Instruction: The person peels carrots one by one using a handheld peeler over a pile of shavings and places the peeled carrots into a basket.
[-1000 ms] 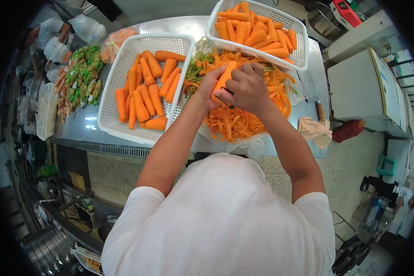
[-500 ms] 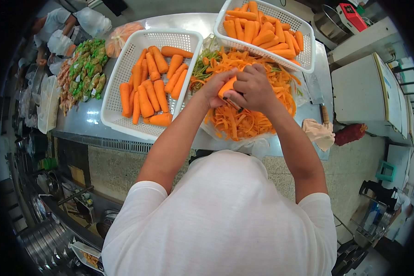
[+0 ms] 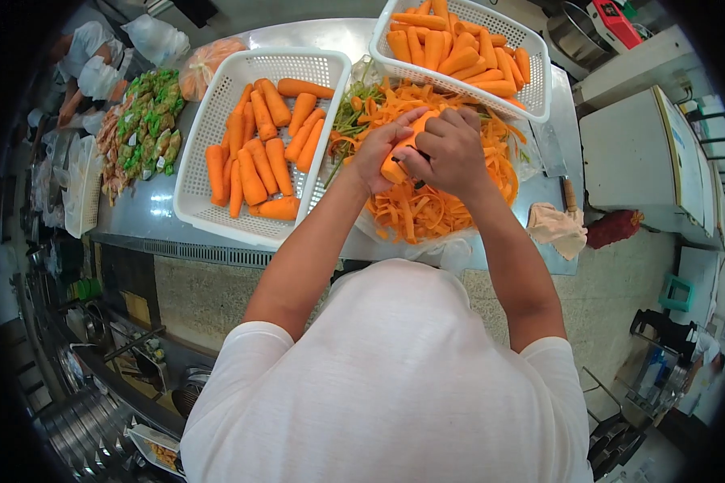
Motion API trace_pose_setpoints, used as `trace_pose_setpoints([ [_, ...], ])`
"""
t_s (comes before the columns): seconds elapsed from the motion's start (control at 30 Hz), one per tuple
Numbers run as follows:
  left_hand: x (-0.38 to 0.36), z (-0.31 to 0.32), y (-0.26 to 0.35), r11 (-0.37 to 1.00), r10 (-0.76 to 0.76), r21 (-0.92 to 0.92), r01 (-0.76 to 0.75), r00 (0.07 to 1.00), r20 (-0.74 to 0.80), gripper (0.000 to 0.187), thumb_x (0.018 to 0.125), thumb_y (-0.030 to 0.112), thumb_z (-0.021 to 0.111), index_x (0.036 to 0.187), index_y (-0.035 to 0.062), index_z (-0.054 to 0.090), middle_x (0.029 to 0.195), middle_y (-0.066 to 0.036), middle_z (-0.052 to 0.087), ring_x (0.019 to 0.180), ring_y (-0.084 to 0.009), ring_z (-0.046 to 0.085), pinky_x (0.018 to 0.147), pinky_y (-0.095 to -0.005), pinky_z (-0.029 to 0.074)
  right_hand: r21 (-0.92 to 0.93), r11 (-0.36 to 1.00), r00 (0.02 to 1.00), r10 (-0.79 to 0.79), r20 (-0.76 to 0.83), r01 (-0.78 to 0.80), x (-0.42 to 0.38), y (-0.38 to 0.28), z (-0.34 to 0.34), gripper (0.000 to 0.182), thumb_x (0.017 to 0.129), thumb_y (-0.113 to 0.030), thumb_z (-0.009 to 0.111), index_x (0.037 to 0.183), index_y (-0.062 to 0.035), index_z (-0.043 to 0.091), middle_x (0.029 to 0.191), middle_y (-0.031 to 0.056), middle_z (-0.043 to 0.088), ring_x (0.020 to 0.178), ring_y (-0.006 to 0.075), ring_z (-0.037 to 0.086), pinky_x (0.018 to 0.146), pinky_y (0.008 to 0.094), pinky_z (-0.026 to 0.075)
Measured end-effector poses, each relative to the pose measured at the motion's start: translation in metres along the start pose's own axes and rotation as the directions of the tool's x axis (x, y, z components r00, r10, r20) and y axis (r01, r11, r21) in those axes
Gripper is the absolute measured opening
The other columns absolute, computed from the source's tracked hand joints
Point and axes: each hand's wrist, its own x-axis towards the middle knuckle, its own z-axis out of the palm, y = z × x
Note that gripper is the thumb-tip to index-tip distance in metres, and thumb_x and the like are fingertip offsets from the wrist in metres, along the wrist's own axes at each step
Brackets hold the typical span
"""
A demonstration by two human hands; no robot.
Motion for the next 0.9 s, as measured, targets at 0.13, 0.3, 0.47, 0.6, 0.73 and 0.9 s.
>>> trace_pose_setpoints([
  [0.13, 0.004, -0.041, 0.001, 0.999, -0.023, 0.050, 0.004, 0.924, 0.383, 0.062, 0.100, 0.021, 0.045, 0.159, 0.0121, 0.030, 0.127, -0.008, 0.060, 0.090, -0.0161, 0.069, 0.069, -0.0358, 0.064, -0.214, 0.976, 0.998, 0.038, 0.045, -0.027, 0.009, 0.048, 0.010, 0.040, 0.085, -0.047, 0.074, 0.064, -0.0135, 0.072, 0.066, 0.0023, 0.061, 0.072, 0.0222, 0.060, 0.079, 0.0407, 0.041],
  [0.3, -0.006, -0.046, 0.002, 0.994, -0.027, 0.108, -0.018, 0.912, 0.409, 0.063, 0.099, 0.020, 0.046, 0.159, 0.0135, 0.030, 0.127, -0.009, 0.060, 0.087, -0.0180, 0.070, 0.064, -0.0343, 0.064, -0.392, 0.877, 0.949, 0.314, 0.032, -0.277, 0.004, 0.095, 0.007, 0.051, 0.092, -0.054, 0.066, 0.066, -0.0118, 0.077, 0.062, 0.0048, 0.064, 0.068, 0.0254, 0.060, 0.071, 0.0434, 0.040],
  [0.47, 0.000, -0.051, 0.002, 0.992, 0.073, 0.088, -0.089, 0.984, 0.165, 0.053, 0.102, 0.025, 0.043, 0.154, 0.0141, 0.038, 0.123, -0.010, 0.062, 0.084, -0.0205, 0.071, 0.060, -0.0368, 0.063, -0.204, 0.961, 0.968, 0.215, 0.127, -0.187, 0.003, 0.013, 0.001, 0.046, 0.088, -0.052, 0.070, 0.063, -0.0141, 0.074, 0.063, 0.0021, 0.061, 0.071, 0.0224, 0.058, 0.075, 0.0422, 0.039],
  [0.6, -0.003, -0.024, -0.002, 0.999, -0.030, -0.040, 0.027, 0.998, -0.062, 0.046, 0.107, 0.029, 0.039, 0.150, 0.0142, 0.043, 0.118, -0.009, 0.065, 0.081, -0.0184, 0.071, 0.057, -0.0360, 0.062, 0.004, 0.997, 0.997, -0.078, 0.006, 0.078, 0.000, -0.012, 0.012, 0.039, 0.084, -0.044, 0.076, 0.062, -0.0128, 0.067, 0.067, 0.0022, 0.058, 0.072, 0.0219, 0.055, 0.081, 0.0408, 0.039],
  [0.73, -0.006, -0.041, 0.002, 0.972, -0.067, 0.232, 0.026, 0.984, 0.168, 0.044, 0.109, 0.030, 0.037, 0.150, 0.0139, 0.043, 0.111, -0.007, 0.067, 0.075, -0.0146, 0.071, 0.053, -0.0320, 0.061, -0.041, 0.997, 0.998, -0.065, 0.006, 0.065, 0.005, 0.017, 0.013, 0.039, 0.085, -0.044, 0.075, 0.063, -0.0121, 0.069, 0.066, 0.0020, 0.059, 0.070, 0.0220, 0.055, 0.079, 0.0403, 0.038],
  [0.9, -0.012, -0.046, 0.001, 0.976, -0.136, 0.201, 0.086, 0.958, 0.252, 0.044, 0.109, 0.027, 0.038, 0.150, 0.0134, 0.042, 0.111, -0.007, 0.067, 0.077, -0.0167, 0.070, 0.059, -0.0342, 0.063, -0.258, 0.936, 0.965, 0.259, 0.042, -0.240, 0.005, 0.083, 0.001, 0.044, 0.089, -0.047, 0.070, 0.060, -0.0146, 0.070, 0.059, 0.0017, 0.059, 0.066, 0.0225, 0.057, 0.077, 0.0426, 0.039],
])
